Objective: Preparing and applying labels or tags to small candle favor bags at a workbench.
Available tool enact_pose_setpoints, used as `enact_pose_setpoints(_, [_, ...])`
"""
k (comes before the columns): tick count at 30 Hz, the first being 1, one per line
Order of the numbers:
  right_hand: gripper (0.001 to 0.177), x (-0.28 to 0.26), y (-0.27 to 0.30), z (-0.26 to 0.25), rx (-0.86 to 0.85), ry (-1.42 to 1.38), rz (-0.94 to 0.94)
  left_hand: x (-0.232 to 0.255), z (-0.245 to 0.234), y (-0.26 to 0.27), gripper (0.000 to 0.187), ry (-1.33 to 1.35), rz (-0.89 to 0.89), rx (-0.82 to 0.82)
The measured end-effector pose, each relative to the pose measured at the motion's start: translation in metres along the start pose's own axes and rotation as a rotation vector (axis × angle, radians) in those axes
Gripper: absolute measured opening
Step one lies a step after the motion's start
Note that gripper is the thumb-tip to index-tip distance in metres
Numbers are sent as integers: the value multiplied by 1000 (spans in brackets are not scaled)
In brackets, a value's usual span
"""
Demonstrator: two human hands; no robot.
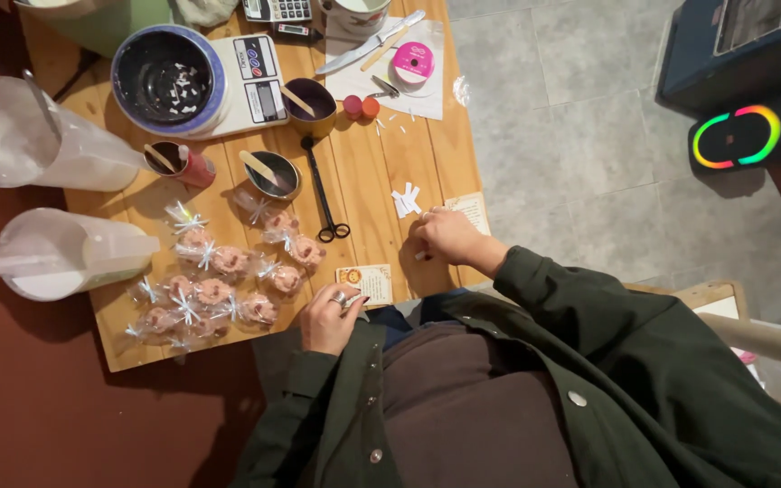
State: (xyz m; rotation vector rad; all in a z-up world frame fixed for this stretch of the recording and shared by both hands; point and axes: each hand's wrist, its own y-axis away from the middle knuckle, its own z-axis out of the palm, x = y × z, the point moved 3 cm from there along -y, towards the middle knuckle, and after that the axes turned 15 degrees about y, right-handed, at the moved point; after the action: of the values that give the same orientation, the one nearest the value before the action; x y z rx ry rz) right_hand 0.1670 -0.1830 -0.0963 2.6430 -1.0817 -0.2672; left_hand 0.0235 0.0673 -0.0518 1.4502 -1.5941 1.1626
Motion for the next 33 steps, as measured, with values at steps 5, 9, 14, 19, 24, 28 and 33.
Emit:
enact_pose_setpoints(5, [27,-5,5,-6,-29,18,57,-3,-6,8,13,10,-18,54])
enact_pose_setpoints(9, [31,-13,5,-5,82,-127,-54,-4,-9,9,12,6,-47,64])
enact_pose_setpoints(14, [17,-17,2,-5,19,-89,-58,-1,-10,10,12,18,-69,47])
enact_pose_setpoints(19, [9,-17,1,1,-40,-103,-76,-2,-6,11,13,44,-81,37])
enact_pose_setpoints(24, [18,-18,5,12,55,-45,-105,1,-6,10,13,48,-83,38])
enact_pose_setpoints(28, [14,-21,6,1,11,-56,-122,6,-7,9,12,26,-59,33])
enact_pose_setpoints(33, [19,-14,14,-3,43,-118,-61,-4,0,15,11,28,-113,22])
